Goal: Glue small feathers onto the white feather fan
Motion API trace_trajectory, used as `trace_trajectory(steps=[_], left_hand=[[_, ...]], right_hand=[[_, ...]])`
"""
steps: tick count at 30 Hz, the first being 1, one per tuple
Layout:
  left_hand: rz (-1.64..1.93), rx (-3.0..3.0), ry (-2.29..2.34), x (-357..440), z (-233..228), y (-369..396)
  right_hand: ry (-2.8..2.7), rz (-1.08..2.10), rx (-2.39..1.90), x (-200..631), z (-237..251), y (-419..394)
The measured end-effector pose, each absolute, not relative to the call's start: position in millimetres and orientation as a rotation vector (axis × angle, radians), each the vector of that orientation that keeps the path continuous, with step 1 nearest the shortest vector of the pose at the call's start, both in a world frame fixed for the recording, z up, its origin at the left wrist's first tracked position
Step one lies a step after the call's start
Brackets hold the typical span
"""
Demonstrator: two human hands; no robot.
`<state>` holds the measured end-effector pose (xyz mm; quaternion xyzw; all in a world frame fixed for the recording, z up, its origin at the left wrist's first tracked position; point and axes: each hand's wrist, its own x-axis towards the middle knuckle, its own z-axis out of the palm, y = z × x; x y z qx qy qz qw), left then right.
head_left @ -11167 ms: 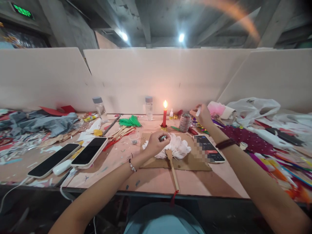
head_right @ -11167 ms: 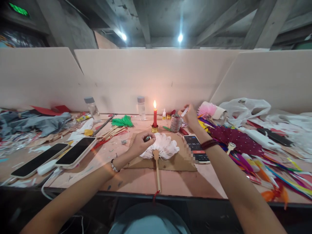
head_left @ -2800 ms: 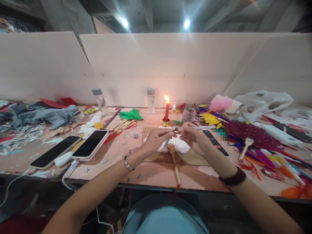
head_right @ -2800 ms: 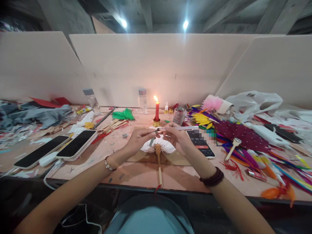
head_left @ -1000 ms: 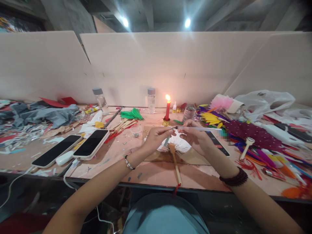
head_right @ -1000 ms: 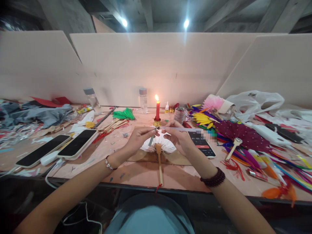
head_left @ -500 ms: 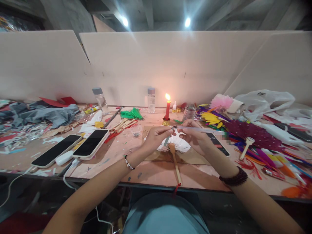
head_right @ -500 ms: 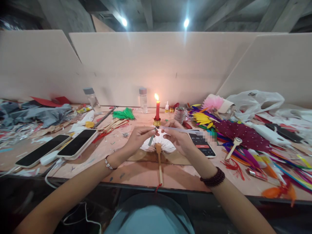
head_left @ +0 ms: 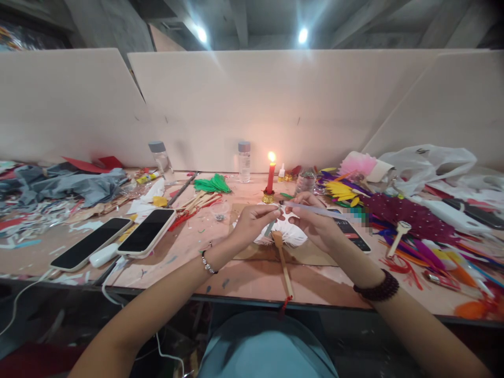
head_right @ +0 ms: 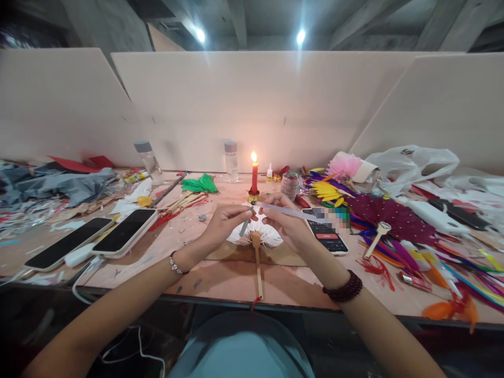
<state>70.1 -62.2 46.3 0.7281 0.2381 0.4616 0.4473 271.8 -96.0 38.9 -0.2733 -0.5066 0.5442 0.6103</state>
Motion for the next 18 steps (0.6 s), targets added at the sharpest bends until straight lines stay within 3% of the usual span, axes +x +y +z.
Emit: trace_trajectory(steps=[18], left_hand=[[1.133,1.800,0.594,69.2,48.7,-62.3]], right_hand=[[-1.100,1.229,-0.652,273.8,46.0,-99.0]])
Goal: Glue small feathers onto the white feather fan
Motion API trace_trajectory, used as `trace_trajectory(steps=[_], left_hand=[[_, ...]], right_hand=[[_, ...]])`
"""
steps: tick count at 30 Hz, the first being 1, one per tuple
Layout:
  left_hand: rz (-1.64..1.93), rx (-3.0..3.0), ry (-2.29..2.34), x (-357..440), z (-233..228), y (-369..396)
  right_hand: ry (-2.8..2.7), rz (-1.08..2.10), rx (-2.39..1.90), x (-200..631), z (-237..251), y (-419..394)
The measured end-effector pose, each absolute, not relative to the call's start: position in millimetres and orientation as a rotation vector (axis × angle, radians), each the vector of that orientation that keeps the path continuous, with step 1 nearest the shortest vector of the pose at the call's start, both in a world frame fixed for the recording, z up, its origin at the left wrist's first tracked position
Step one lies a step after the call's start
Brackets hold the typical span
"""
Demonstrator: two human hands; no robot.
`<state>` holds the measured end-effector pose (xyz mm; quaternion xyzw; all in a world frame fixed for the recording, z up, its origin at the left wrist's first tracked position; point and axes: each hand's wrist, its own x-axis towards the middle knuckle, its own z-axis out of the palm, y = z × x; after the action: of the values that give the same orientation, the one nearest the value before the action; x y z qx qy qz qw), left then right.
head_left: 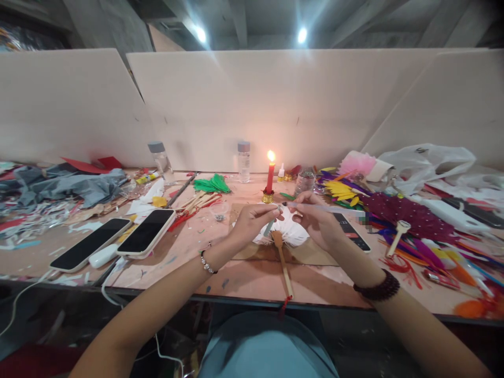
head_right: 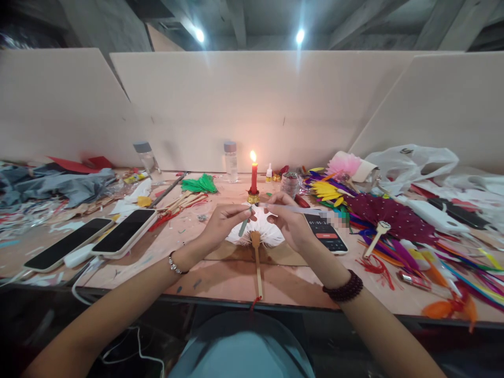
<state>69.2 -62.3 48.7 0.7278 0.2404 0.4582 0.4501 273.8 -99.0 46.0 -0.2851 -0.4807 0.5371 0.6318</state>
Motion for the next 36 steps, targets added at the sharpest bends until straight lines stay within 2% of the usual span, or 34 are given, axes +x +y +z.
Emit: trace_trajectory(steps=[7,10,18,22,25,29,36], left_hand=[[1.217,2.088,0.644,68.2,43.0,-62.6],[1.338,2.386,0.627,67.9,38.6,-62.0],[1.378,3.132,0.601,60.2,40.7,-59.1],[1.204,3.381,0.591,52.5,44.2,-53.9],[1.035,3.535,0.569,49.8,45.7,-42.9],[0.805,3.678,0.491,54.3,50.7,-22.2],[0.498,3.732,0.399,74.8,55.7,13.4]], right_hand=[[-1.107,1.161,-0.675,272.4,49.1,-99.8],[-1.112,1.090,-0.713,274.6,49.8,-97.4],[-1.278,0.832,-0.932,283.6,37.1,-118.4],[-1.506,0.727,-1.063,275.2,19.5,-161.5],[-1.862,0.516,-1.227,261.0,2.7,-188.4],[-2.080,0.295,-1.386,242.6,-17.4,-197.3],[-2.144,0.263,-1.459,233.5,-22.1,-191.0]])
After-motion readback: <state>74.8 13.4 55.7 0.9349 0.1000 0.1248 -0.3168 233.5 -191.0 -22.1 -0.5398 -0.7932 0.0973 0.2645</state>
